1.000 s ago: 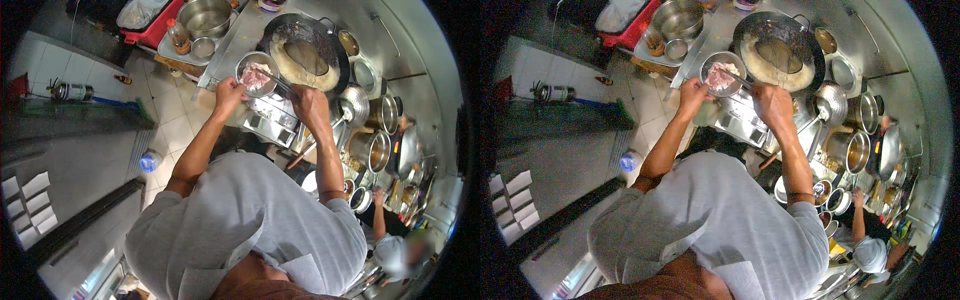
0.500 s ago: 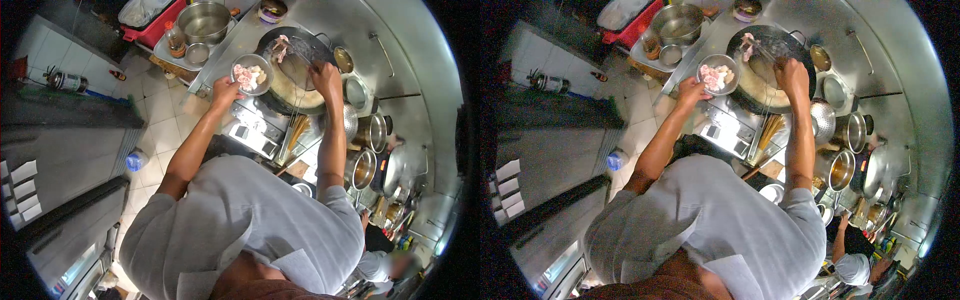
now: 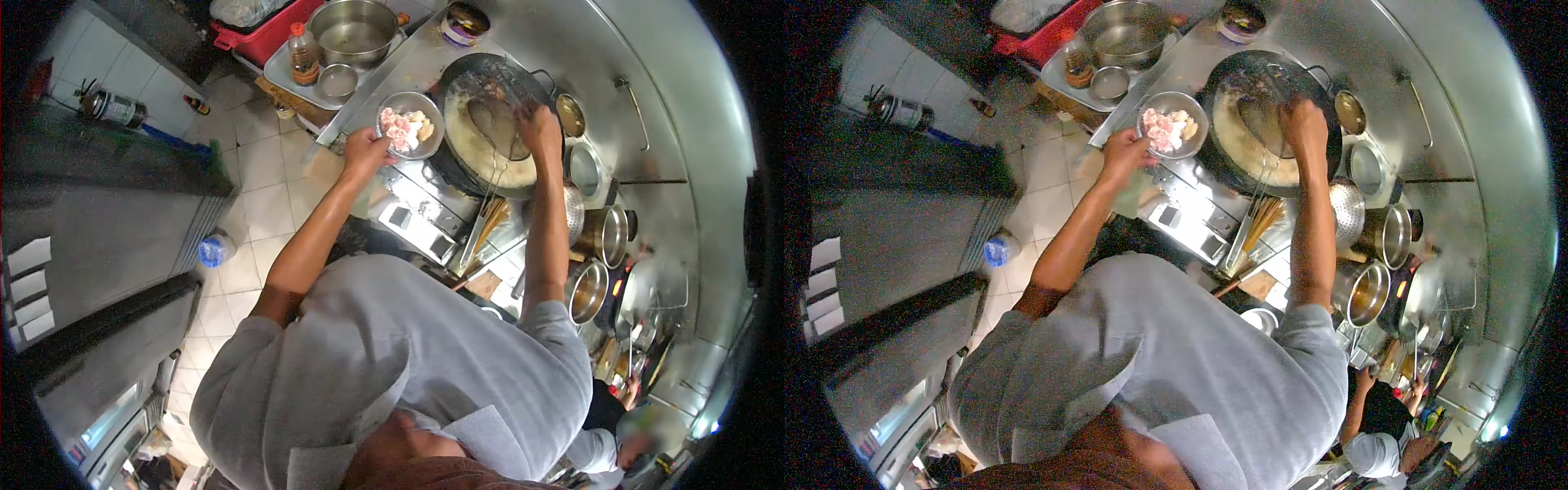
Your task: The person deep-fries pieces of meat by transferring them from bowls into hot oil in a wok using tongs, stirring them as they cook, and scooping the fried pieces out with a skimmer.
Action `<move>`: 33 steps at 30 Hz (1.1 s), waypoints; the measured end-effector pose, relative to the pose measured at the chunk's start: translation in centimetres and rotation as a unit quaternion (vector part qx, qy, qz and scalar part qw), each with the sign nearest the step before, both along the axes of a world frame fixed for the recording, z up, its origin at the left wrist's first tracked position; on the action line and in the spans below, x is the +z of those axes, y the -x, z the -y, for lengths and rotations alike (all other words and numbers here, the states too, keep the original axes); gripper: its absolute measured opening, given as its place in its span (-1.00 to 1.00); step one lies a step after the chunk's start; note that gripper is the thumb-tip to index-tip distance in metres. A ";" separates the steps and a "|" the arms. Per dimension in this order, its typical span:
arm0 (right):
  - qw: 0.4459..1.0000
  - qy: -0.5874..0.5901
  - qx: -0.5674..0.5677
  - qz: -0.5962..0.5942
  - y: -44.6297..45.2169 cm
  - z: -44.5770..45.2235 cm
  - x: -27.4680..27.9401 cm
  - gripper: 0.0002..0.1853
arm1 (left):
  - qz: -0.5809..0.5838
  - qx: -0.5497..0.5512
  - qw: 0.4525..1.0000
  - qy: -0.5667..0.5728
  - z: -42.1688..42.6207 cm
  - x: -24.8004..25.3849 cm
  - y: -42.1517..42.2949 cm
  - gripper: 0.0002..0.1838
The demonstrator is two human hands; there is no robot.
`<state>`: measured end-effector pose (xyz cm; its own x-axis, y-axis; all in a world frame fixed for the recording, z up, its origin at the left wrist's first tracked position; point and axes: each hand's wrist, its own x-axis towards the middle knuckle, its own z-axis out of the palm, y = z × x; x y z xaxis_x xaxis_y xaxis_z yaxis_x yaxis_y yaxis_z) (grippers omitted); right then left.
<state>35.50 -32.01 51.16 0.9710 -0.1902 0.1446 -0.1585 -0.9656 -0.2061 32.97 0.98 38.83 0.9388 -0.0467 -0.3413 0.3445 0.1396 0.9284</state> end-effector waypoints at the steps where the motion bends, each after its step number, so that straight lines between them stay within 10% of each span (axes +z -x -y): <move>1: 0.998 -0.039 0.055 -0.006 1.9 -2.2 1.2 -0.63 | -0.001 0.005 1.000 -0.002 -0.2 -0.3 -0.1 -0.85; 5: 0.978 -0.033 0.138 -0.152 7.8 -9.5 2.5 -0.67 | -0.005 -0.029 0.998 0.047 0.1 0.7 0.3 -0.82; 12: 0.984 0.022 0.177 0.003 9.1 -13.5 -1.3 -0.75 | 0.022 -0.037 0.997 0.062 0.6 1.5 0.0 -0.87; 25: 0.987 -0.057 0.150 0.001 8.3 -9.3 5.0 -0.83 | -0.012 -0.034 0.997 0.065 2.0 0.0 -0.1 -0.86; 33: 0.984 0.003 0.169 -0.061 7.5 -10.3 -0.7 -0.77 | 0.023 -0.073 0.996 0.038 2.4 1.4 -0.1 -0.89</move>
<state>27.97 -21.72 50.47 0.9889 0.1466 0.0241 0.1484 -0.9685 -0.2000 33.04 -1.38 40.19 0.9344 -0.2083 -0.2890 0.3242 0.1609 0.9322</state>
